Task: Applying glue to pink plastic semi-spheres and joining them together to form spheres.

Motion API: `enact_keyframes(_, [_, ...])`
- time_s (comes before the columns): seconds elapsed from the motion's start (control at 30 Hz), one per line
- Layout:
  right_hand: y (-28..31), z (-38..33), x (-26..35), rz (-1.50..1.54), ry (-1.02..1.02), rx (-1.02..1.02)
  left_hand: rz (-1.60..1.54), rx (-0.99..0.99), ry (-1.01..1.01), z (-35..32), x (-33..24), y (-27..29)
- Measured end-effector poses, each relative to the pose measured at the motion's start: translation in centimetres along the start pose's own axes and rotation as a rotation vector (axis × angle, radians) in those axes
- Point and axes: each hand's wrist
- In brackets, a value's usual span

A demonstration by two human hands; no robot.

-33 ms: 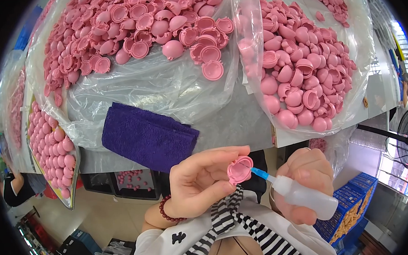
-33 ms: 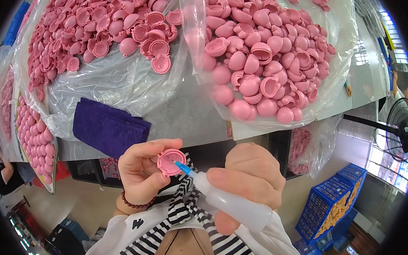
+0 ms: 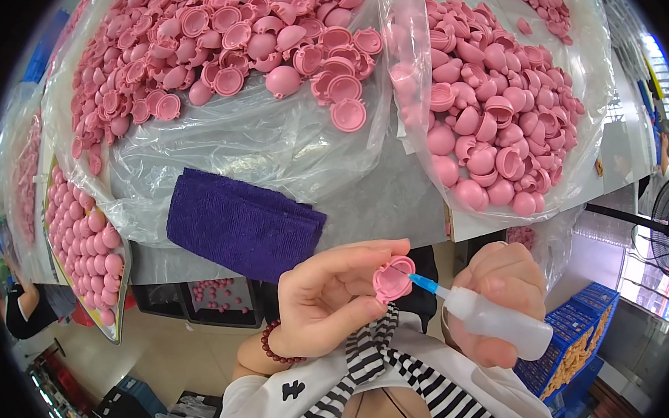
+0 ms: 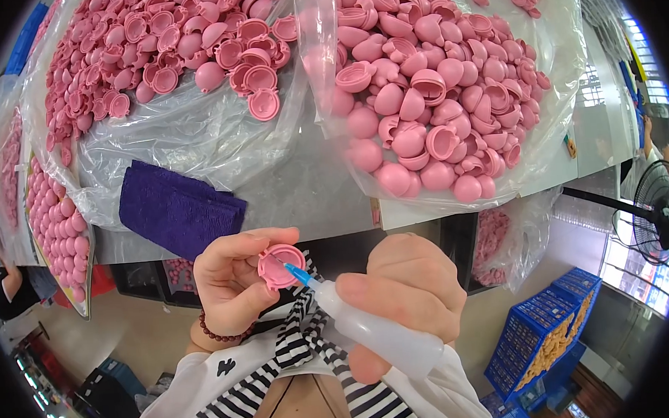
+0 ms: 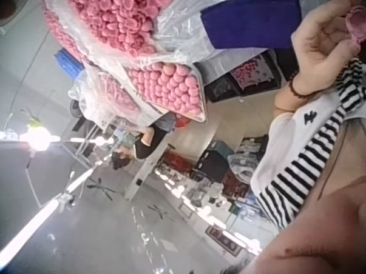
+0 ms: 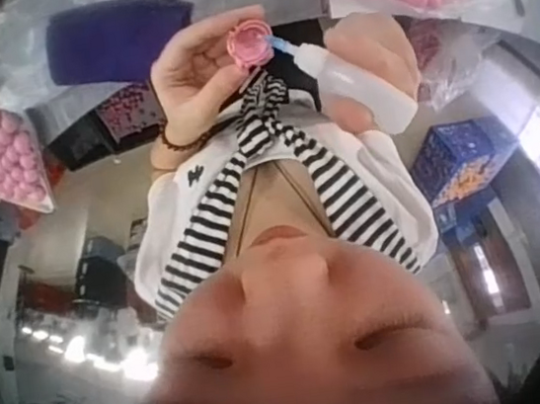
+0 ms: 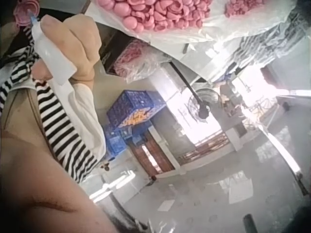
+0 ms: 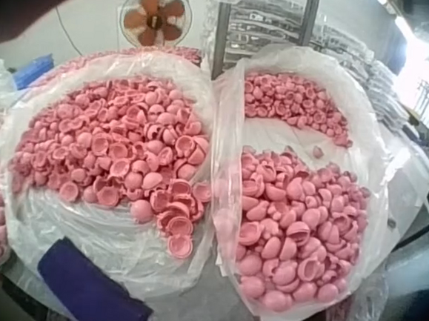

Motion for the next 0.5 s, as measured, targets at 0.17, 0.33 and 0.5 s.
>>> enact_keyframes(0.17, [-0.05, -0.29, 0.49, 0.035, -0.101, -0.035, 0.089, -0.041, -0.01, -0.02, -0.05, -0.15])
enact_keyframes(0.33, [-0.16, -0.09, -0.26, -0.007, 0.022, 0.001, 0.167, -0.068, -0.03, 0.0, -0.1, -0.42])
enact_keyframes(0.5, [0.01, -0.37, 0.46, 0.029, -0.084, -0.042, 0.193, -0.072, -0.038, -0.02, -0.06, -0.38])
Point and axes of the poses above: each hand's wrist, its own z-axis towards the middle knuckle, its own y-axis out of the back of the hand, x = y × z
